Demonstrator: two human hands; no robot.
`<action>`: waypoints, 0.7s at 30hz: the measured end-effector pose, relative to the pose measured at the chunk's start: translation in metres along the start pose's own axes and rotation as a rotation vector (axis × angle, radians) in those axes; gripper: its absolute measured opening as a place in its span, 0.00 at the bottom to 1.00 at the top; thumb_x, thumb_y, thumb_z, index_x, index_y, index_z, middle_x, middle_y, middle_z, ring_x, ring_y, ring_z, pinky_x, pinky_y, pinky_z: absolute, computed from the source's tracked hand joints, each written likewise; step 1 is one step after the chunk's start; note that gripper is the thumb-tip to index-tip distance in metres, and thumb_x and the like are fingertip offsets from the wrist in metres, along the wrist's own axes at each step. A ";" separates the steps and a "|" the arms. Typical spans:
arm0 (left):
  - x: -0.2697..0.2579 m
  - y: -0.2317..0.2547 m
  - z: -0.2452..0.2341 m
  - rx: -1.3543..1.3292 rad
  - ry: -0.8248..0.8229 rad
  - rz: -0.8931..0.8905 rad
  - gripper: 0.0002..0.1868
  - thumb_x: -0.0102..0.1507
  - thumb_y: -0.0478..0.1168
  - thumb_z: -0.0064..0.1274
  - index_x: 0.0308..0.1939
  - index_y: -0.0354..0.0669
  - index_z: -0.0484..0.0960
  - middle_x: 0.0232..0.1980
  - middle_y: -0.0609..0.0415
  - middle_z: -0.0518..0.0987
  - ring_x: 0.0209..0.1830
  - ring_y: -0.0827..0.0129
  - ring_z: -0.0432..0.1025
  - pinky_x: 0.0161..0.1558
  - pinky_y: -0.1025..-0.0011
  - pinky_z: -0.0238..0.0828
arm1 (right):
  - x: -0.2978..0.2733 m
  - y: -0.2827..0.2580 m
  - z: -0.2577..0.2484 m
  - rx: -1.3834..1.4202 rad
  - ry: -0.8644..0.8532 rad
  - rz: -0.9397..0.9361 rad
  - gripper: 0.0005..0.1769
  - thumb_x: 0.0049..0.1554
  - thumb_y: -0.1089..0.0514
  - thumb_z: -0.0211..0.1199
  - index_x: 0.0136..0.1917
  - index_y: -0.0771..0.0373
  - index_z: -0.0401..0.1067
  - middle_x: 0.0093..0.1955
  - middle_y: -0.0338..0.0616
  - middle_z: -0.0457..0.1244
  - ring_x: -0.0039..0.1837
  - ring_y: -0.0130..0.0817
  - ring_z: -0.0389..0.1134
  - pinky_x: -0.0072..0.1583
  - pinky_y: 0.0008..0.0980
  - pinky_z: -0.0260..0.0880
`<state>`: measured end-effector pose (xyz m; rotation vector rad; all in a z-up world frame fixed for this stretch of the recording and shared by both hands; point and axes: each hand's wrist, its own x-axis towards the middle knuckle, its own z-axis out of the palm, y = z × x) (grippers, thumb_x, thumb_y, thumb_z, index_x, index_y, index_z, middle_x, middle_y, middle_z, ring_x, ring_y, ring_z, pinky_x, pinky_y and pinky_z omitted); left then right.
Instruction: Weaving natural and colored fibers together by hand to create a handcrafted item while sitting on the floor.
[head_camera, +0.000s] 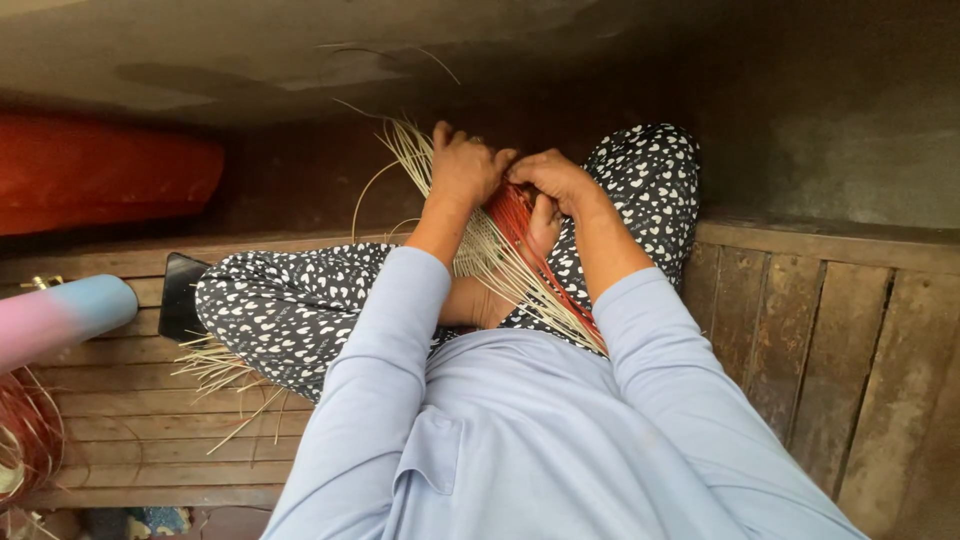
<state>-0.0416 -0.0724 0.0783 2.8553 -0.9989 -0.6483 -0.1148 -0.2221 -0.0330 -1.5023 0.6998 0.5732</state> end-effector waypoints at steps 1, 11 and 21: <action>-0.002 -0.007 0.016 0.000 -0.002 0.001 0.38 0.73 0.66 0.25 0.42 0.49 0.89 0.46 0.46 0.86 0.60 0.53 0.75 0.72 0.42 0.35 | -0.011 -0.013 0.000 0.002 0.000 0.002 0.11 0.47 0.55 0.66 0.42 0.57 0.83 0.39 0.47 0.69 0.43 0.37 0.70 0.46 0.37 0.72; -0.014 0.009 0.049 -0.178 0.398 -0.087 0.15 0.62 0.56 0.51 0.30 0.54 0.85 0.38 0.56 0.78 0.48 0.60 0.70 0.63 0.47 0.46 | -0.027 -0.026 -0.005 0.064 -0.150 -0.050 0.12 0.47 0.59 0.69 0.47 0.57 0.82 0.43 0.44 0.70 0.51 0.39 0.70 0.54 0.37 0.71; -0.031 0.048 -0.133 -1.621 -0.086 0.512 0.20 0.74 0.50 0.44 0.65 0.43 0.75 0.44 0.55 0.80 0.47 0.73 0.75 0.56 0.74 0.75 | 0.012 0.011 0.000 -0.100 -0.013 0.007 0.08 0.50 0.51 0.68 0.43 0.52 0.83 0.37 0.42 0.71 0.41 0.38 0.73 0.44 0.36 0.72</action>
